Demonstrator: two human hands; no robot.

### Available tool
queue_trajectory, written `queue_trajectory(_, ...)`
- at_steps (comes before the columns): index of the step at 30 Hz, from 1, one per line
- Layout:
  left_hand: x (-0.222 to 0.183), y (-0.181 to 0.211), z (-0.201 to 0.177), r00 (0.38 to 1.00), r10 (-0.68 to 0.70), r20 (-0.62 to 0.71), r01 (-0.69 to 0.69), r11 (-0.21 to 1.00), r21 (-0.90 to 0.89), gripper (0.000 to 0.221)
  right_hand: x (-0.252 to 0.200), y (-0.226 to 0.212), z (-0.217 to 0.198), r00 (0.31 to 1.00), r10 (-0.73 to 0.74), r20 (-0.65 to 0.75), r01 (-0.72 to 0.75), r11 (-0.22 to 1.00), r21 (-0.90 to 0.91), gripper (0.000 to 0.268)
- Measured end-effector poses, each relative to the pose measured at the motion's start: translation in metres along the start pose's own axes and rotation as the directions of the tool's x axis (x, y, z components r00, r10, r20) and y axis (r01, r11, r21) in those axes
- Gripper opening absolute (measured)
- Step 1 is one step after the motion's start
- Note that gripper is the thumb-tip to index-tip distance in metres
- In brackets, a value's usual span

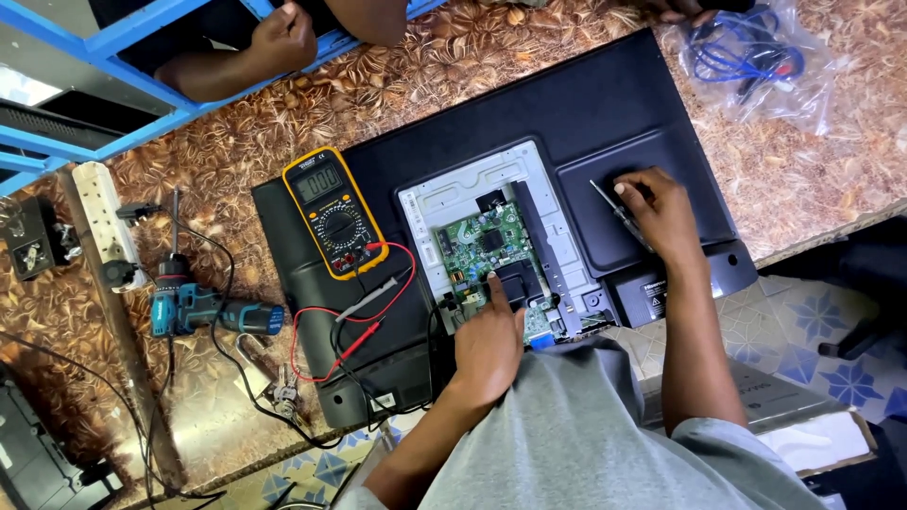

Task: Diagnosing a television circuit board by inspecting components and using a multimeter.

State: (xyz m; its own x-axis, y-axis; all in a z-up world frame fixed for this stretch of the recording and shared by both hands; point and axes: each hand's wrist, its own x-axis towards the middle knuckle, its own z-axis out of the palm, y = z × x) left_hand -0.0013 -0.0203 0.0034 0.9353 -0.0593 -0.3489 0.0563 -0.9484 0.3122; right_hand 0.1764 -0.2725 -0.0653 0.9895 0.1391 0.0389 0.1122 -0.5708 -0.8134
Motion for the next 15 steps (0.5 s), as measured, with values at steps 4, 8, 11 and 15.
queue_trajectory(4,0.011,0.003,0.041,0.983,0.015,-0.182,0.036,0.962,0.272,0.073,-0.002,-0.004,0.0,1.0,-0.014,-0.006,0.014,1.0,0.0,0.016)
queue_trajectory(8,0.019,0.003,0.053,0.944,0.104,-0.314,0.063,0.876,0.478,0.071,0.0,-0.008,-0.001,1.0,-0.008,0.015,0.008,1.0,-0.011,0.019)
queue_trajectory(11,0.027,0.001,0.061,0.96,0.094,-0.263,0.061,0.848,0.527,0.073,0.005,-0.009,-0.002,0.999,0.045,0.029,-0.044,0.998,-0.033,0.021)
queue_trajectory(15,0.027,-0.002,0.064,0.993,0.0,-0.121,0.052,0.902,0.428,0.075,0.004,-0.006,0.0,0.992,0.114,0.059,-0.11,0.992,-0.068,0.026)
